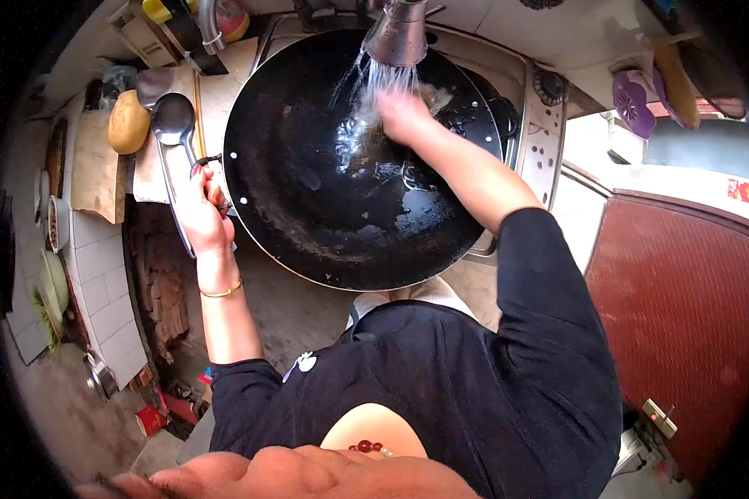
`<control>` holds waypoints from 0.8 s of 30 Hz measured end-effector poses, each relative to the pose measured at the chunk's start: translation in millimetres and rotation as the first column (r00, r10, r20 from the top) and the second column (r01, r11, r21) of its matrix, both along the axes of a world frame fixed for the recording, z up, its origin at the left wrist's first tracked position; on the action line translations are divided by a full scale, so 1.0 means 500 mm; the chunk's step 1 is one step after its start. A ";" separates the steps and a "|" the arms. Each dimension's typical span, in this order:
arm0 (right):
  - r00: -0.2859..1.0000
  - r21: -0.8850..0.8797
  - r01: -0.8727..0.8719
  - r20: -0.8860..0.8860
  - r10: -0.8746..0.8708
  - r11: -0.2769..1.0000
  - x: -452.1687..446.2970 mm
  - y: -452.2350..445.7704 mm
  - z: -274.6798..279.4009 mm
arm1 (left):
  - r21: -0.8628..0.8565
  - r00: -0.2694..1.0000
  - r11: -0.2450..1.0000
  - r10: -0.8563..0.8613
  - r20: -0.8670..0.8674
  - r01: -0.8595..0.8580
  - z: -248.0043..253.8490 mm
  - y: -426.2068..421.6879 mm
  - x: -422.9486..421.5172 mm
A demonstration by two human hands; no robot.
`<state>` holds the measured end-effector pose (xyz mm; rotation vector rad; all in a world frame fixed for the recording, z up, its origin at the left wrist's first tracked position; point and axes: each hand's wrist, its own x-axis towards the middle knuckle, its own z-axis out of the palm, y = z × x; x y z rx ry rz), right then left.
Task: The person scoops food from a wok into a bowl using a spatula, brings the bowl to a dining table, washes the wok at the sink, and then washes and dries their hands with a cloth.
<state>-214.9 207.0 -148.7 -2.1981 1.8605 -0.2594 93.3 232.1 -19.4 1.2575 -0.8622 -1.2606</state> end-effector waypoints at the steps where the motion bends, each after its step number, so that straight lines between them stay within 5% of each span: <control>1: 0.997 -0.052 -0.078 -0.032 0.076 0.996 -0.012 -0.053 -0.064 | 0.002 1.000 1.000 0.014 -0.002 -0.014 -0.013 -0.003 0.006; 2: 0.988 0.098 0.153 0.000 -0.153 0.983 0.042 -0.087 0.028 | 0.007 1.000 1.000 -0.004 -0.005 0.004 -0.008 -0.001 0.003; 3: 0.969 -0.112 0.230 0.118 -0.217 0.967 0.054 -0.138 -0.064 | 0.015 1.000 1.000 -0.018 0.014 0.018 -0.013 -0.004 0.006; 4: 0.941 -0.138 0.298 0.205 -0.267 0.944 0.082 -0.175 -0.095 | 0.025 0.999 0.999 -0.032 0.033 0.031 -0.020 -0.004 0.008; 5: 0.970 -0.019 0.226 0.098 -0.223 0.974 0.133 -0.153 0.035 | 0.023 0.998 0.999 -0.031 0.049 0.030 -0.020 -0.003 0.008; 8: 0.980 -0.035 -0.076 0.181 0.081 0.996 0.238 -0.110 0.040 | 0.016 0.998 1.000 -0.010 0.063 0.009 -0.021 -0.001 0.010; 12: 0.831 0.015 -0.454 0.367 0.417 0.891 0.215 0.091 0.070 | 0.006 1.000 1.000 0.003 0.006 -0.003 -0.019 -0.004 0.016; 14: 0.873 0.233 -0.477 0.234 0.428 0.847 0.150 0.116 0.073 | -0.002 1.000 1.000 -0.011 -0.015 0.011 -0.019 -0.001 0.015; 16: 0.872 0.035 -0.487 0.080 0.483 0.873 0.091 0.080 0.036 | -0.020 0.999 0.999 -0.027 -0.024 0.026 -0.020 -0.003 0.017; 20: 0.994 0.009 0.015 0.107 -0.016 1.000 0.126 -0.056 0.000 | 0.002 1.000 1.000 -0.018 -0.010 0.018 -0.020 -0.002 0.017; 24: 0.864 -0.077 0.361 0.402 -0.303 0.929 0.219 -0.187 0.063 | 0.032 1.000 0.999 -0.020 0.007 0.019 -0.027 -0.005 0.024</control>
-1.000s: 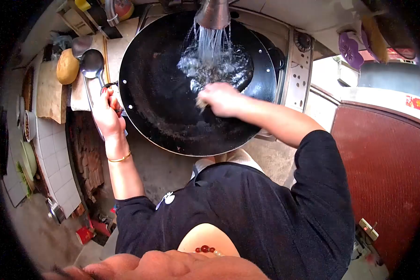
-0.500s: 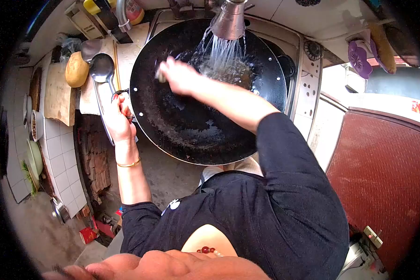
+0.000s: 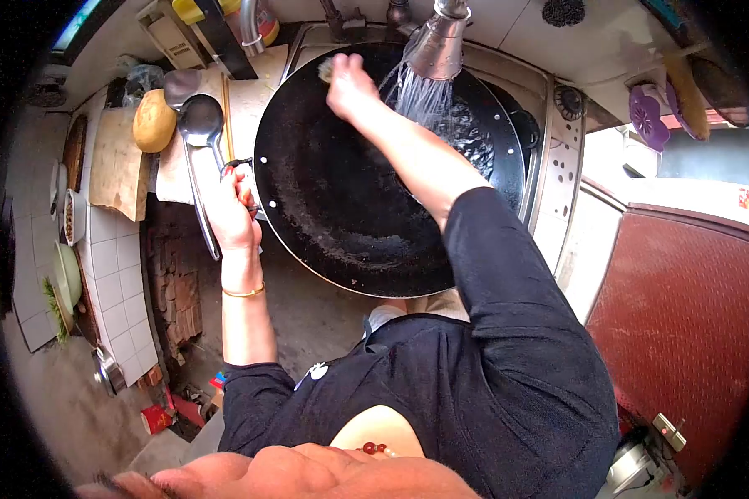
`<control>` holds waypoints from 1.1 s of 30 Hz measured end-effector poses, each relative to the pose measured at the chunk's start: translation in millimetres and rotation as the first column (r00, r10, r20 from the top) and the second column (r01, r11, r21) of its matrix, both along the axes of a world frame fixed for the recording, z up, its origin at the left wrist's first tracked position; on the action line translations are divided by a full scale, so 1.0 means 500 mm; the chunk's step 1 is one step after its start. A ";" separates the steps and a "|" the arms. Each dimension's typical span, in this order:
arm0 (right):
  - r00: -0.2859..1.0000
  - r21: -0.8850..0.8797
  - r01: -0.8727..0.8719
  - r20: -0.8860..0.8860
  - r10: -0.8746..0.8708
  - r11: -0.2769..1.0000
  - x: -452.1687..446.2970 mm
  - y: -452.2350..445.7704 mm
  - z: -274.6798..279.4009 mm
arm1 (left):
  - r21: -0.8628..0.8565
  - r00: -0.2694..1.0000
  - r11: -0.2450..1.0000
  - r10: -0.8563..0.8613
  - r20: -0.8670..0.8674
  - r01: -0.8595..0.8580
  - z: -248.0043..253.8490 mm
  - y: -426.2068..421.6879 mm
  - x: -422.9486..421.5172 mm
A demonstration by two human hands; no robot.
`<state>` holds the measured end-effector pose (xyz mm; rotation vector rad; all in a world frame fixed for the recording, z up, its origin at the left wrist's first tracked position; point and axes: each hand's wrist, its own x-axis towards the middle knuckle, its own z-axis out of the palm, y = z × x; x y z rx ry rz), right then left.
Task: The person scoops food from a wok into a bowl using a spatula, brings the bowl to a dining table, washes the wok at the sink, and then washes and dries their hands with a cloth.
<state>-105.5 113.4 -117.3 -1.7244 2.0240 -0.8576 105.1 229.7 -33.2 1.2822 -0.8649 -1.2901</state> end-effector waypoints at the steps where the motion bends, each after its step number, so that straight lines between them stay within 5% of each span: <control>1: 0.999 -0.043 -0.051 0.001 0.051 0.998 0.024 -0.029 -0.005 | -0.020 1.000 1.000 -0.009 0.009 0.009 -0.006 -0.001 0.002; 5: 0.900 -0.187 -0.435 -0.044 0.434 0.881 0.094 0.002 0.033 | -0.034 0.998 0.999 -0.041 0.050 0.043 0.001 -0.003 0.002; 10: 0.645 -0.076 -0.729 0.257 0.720 0.680 0.103 0.252 0.077 | -0.051 0.999 0.999 0.001 0.044 0.002 -0.014 -0.009 0.006; 13: 0.480 -0.035 -0.868 0.189 0.857 0.495 0.004 0.358 0.045 | -0.079 0.998 0.995 -0.059 -0.014 0.057 -0.020 -0.012 0.015; 14: 0.470 0.114 -0.882 0.136 0.872 0.457 -0.044 0.368 0.048 | -0.074 0.998 0.996 -0.049 -0.026 0.047 -0.013 -0.010 0.010; 15: 0.470 0.284 -0.851 0.034 0.882 0.442 -0.086 0.361 0.037 | -0.096 0.999 0.994 -0.048 0.006 0.049 -0.014 -0.010 0.010; 19: 0.545 0.258 -0.695 -0.421 0.725 0.672 -0.178 0.272 -0.032 | -0.131 0.998 0.990 -0.056 0.040 0.060 -0.009 -0.010 0.006; 22: 0.825 0.094 -0.473 -0.301 0.478 0.876 -0.111 0.180 -0.093 | -0.102 1.000 0.994 -0.029 0.002 0.029 -0.011 -0.008 0.002; 25: 0.954 0.183 -0.274 -0.069 0.291 0.944 0.034 0.136 -0.036 | -0.059 1.000 0.998 -0.006 -0.008 0.006 -0.010 -0.010 0.001; 29: 0.923 0.214 -0.280 0.328 0.202 0.936 0.171 0.163 0.086 | -0.050 1.000 0.999 -0.014 0.028 0.015 -0.004 -0.009 0.003; 31: 0.879 0.278 -0.416 0.366 0.305 0.866 0.177 0.243 0.173 | -0.068 0.999 0.998 0.011 0.050 -0.008 -0.016 -0.014 0.006; 33: 0.825 0.217 -0.544 0.319 0.467 0.811 0.173 0.318 0.143 | -0.067 0.996 0.997 0.036 0.083 -0.031 -0.021 -0.013 0.008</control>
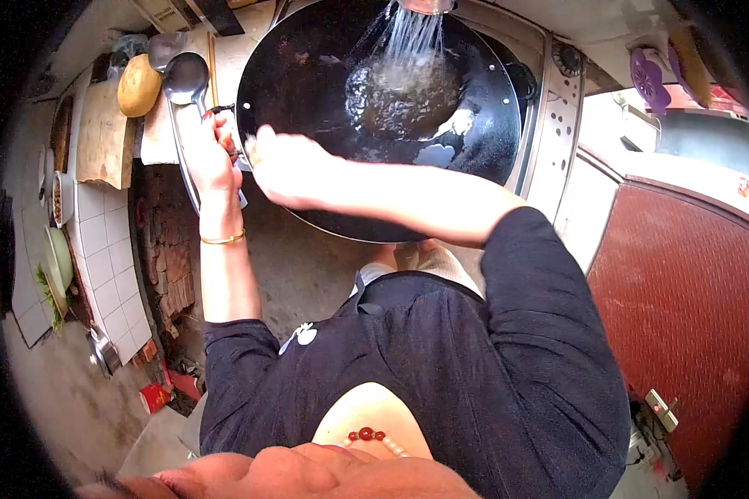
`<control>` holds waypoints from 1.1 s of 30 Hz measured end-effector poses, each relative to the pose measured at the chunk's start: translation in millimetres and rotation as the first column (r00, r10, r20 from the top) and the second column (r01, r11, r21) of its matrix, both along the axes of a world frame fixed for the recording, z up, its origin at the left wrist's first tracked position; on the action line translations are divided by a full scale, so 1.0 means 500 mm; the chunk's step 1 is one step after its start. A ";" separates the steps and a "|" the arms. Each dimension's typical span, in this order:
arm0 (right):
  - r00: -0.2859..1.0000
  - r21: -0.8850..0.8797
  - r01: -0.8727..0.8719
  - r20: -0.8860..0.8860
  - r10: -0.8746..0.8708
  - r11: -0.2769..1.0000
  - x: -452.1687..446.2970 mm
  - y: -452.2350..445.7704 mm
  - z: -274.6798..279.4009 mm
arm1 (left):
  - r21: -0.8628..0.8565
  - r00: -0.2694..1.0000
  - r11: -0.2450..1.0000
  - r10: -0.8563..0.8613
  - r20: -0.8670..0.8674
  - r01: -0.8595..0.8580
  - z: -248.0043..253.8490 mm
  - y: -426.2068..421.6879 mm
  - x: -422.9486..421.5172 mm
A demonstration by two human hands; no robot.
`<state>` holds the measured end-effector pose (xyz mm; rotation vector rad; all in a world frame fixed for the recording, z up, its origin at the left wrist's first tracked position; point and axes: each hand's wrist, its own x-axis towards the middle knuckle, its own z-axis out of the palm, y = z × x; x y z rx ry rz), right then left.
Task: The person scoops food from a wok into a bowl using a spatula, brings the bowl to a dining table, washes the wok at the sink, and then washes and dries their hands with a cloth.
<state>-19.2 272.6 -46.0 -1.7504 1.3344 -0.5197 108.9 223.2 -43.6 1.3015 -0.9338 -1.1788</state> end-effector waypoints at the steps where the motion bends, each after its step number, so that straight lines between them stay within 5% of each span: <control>1: 1.000 0.112 -0.016 -0.025 0.019 0.994 -0.026 0.045 0.047 | 0.018 1.000 1.000 0.008 -0.007 -0.008 0.004 -0.002 -0.003; 2: 0.974 0.001 -0.200 -0.112 0.199 0.980 -0.059 0.085 0.055 | 0.011 1.000 1.000 0.004 -0.030 -0.003 0.003 -0.004 -0.003; 4: 0.924 0.218 -0.329 -0.128 0.361 0.919 -0.137 0.133 0.047 | 0.028 0.997 1.000 -0.011 -0.074 0.013 0.005 -0.004 -0.001; 8: 0.709 0.293 -0.542 -0.345 0.616 0.788 -0.336 0.158 -0.007 | 0.033 0.999 0.999 0.000 -0.037 0.002 0.006 -0.005 0.005; 11: 0.538 0.282 -0.425 -0.686 0.490 0.860 -0.438 0.082 -0.076 | 0.052 0.999 0.999 0.009 -0.049 -0.006 0.016 0.000 -0.002; 12: 0.477 0.156 -0.482 -0.778 0.408 0.862 -0.462 0.046 -0.126 | 0.051 0.999 0.999 -0.001 -0.035 0.003 0.017 0.000 -0.005; 14: 0.562 -0.133 -0.486 -0.804 0.192 0.864 -0.462 -0.017 -0.219 | 0.052 1.000 0.998 -0.019 -0.004 0.019 0.017 0.004 -0.010; 15: 0.475 0.059 -0.369 -0.846 0.243 0.927 -0.411 -0.054 -0.213 | 0.052 1.000 0.998 -0.021 -0.003 0.022 0.017 0.005 -0.011; 16: 0.588 -0.007 -0.289 -0.791 0.172 0.957 -0.384 -0.088 -0.263 | 0.049 1.000 0.998 -0.026 -0.002 0.026 0.019 0.004 -0.012; 17: 0.818 -0.312 -0.139 -0.571 -0.069 0.940 -0.349 -0.099 -0.291 | 0.047 1.000 0.998 -0.030 -0.001 0.030 0.020 0.003 -0.012; 19: 0.862 -0.124 0.100 -0.484 -0.148 0.987 -0.233 -0.094 -0.191 | 0.028 0.999 0.999 -0.032 0.020 0.032 0.023 0.005 -0.016; 20: 0.915 0.005 0.277 -0.307 -0.262 0.961 -0.187 -0.094 -0.194 | 0.015 0.999 0.999 -0.032 0.029 0.032 0.024 0.004 -0.018; 21: 0.914 0.030 0.175 -0.375 -0.151 0.984 -0.156 -0.081 -0.149 | 0.028 0.999 0.999 -0.025 0.026 0.024 0.023 0.004 -0.017; 26: 0.997 0.121 0.066 -0.034 -0.063 0.990 -0.051 0.027 -0.017 | 0.039 1.000 0.999 0.003 0.031 -0.004 0.015 -0.001 -0.015; 29: 0.979 -0.146 -0.196 -0.092 0.183 0.970 -0.090 0.121 0.016 | 0.039 1.000 0.999 0.007 0.012 -0.007 0.018 -0.001 -0.017; 33: 0.895 0.136 -0.414 -0.122 0.430 0.900 -0.231 0.193 0.020 | 0.031 1.000 1.000 -0.004 0.030 0.004 0.023 0.002 -0.018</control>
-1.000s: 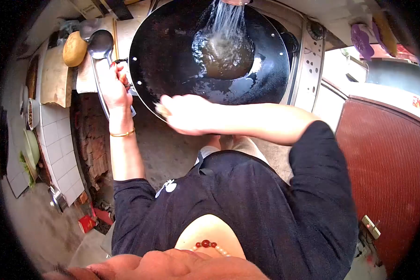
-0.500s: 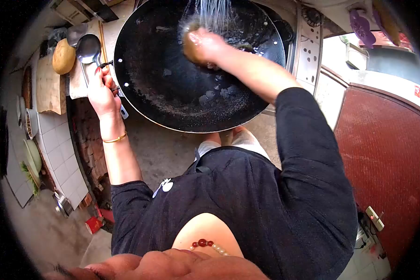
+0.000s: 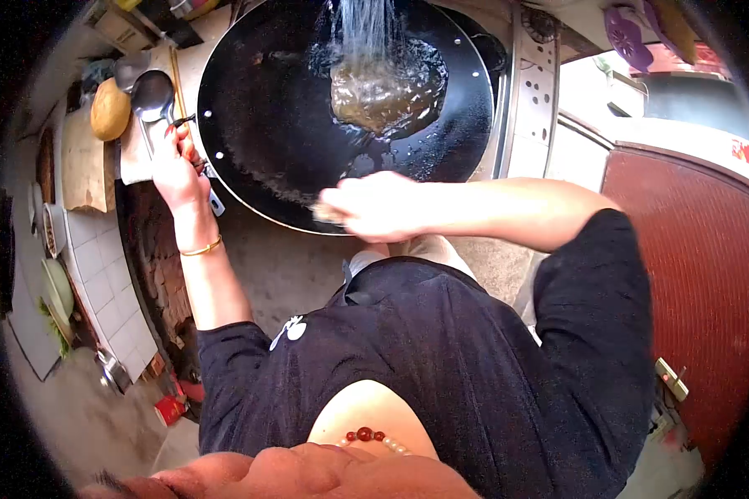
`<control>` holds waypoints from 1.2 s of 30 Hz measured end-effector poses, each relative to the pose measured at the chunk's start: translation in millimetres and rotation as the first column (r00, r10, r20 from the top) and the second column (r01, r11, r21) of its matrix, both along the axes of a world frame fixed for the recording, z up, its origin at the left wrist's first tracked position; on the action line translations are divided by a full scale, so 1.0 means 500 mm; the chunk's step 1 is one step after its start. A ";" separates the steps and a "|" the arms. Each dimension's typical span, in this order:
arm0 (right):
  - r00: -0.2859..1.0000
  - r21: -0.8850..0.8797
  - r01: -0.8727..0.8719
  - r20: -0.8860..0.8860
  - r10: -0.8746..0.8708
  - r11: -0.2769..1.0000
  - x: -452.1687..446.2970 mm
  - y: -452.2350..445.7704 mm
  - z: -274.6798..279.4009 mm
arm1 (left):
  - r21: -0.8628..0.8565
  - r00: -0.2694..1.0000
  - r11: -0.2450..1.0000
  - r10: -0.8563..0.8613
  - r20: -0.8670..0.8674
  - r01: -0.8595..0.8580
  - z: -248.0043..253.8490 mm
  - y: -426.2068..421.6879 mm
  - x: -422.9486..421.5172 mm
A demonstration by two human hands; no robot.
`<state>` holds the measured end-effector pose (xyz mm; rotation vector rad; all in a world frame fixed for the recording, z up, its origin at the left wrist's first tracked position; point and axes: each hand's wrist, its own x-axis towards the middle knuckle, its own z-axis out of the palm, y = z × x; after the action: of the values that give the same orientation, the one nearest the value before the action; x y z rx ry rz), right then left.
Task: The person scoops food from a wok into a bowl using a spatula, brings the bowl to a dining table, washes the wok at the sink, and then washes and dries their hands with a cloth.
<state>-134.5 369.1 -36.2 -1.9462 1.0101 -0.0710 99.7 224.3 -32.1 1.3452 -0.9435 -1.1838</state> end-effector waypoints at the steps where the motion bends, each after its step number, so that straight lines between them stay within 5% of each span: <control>1: 0.995 0.014 -0.061 -0.082 0.062 0.998 -0.050 0.009 0.001 | 0.011 1.000 1.000 0.011 -0.010 -0.010 -0.005 -0.002 0.003; 2: 0.994 0.018 -0.063 -0.087 0.064 0.998 -0.103 0.017 -0.005 | -0.009 1.000 1.000 -0.019 -0.023 0.019 -0.006 -0.001 0.008; 6: 0.797 -0.007 -0.158 -0.591 0.123 0.987 -0.283 -0.034 -0.040 | -0.068 1.000 0.998 -0.011 0.022 0.012 0.005 -0.004 0.005; 9: 0.660 -0.355 -0.408 -0.751 0.003 0.841 -0.374 -0.128 -0.118 | -0.011 1.000 1.000 -0.024 -0.003 0.024 0.012 -0.002 0.001; 11: 0.683 -0.523 -0.436 -0.722 -0.108 0.733 -0.367 -0.205 -0.166 | 0.002 0.999 0.999 -0.040 0.018 0.040 0.016 0.001 0.000; 12: 0.671 -0.464 -0.344 -0.729 -0.131 0.816 -0.331 -0.244 -0.174 | 0.004 0.999 0.999 -0.044 0.018 0.044 0.017 0.002 -0.003; 14: 0.837 -0.727 -0.153 -0.455 -0.303 0.669 -0.280 -0.310 -0.303 | -0.016 0.999 0.999 -0.047 0.010 0.047 0.015 -0.001 -0.005; 16: 0.779 -0.616 0.160 -0.402 -0.482 0.771 -0.151 -0.299 -0.244 | -0.016 0.999 0.999 -0.043 0.009 0.043 0.012 -0.001 -0.004; 18: 0.840 -0.584 0.269 -0.248 -0.483 0.766 -0.086 -0.284 -0.243 | -0.006 0.999 1.000 -0.031 0.009 0.031 0.009 -0.002 -0.002; 21: 0.931 -0.733 0.197 -0.069 -0.360 0.651 -0.070 -0.185 -0.244 | 0.006 0.999 0.999 -0.032 -0.013 0.032 0.014 -0.002 -0.004; 24: 0.987 -0.648 0.080 -0.058 -0.153 0.757 -0.149 -0.105 -0.217 | 0.007 0.999 0.999 -0.042 -0.009 0.042 0.012 0.000 0.000; 26: 0.958 -0.553 0.053 -0.205 -0.198 0.831 -0.218 -0.095 -0.200 | 0.011 0.999 0.999 -0.041 0.006 0.041 0.010 0.000 0.001; 29: 0.879 -0.691 -0.180 -0.432 -0.200 0.700 -0.317 -0.169 -0.219 | -0.001 0.999 0.999 -0.034 0.001 0.034 0.006 -0.002 0.002; 30: 0.823 -0.773 -0.295 -0.504 -0.262 0.562 -0.339 -0.210 -0.236 | -0.004 0.999 0.999 -0.034 0.006 0.034 0.007 0.000 0.001; 33: 0.817 -0.851 -0.280 -0.454 -0.355 0.445 -0.343 -0.330 -0.217 | -0.017 0.999 0.999 -0.030 0.014 0.030 0.007 -0.002 0.000; 34: 0.831 -0.799 -0.204 -0.447 -0.331 0.566 -0.325 -0.360 -0.193 | -0.022 0.999 0.999 -0.033 0.022 0.034 0.009 -0.001 -0.001; 36: 0.895 -0.511 0.210 -0.243 -0.374 0.834 -0.269 -0.372 -0.087 | -0.011 0.999 0.999 -0.041 0.027 0.041 0.015 -0.002 -0.007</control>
<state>-269.2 183.0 -79.7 -2.2699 1.6491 -0.1827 96.4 223.2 -24.8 1.3412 -1.0003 -1.1922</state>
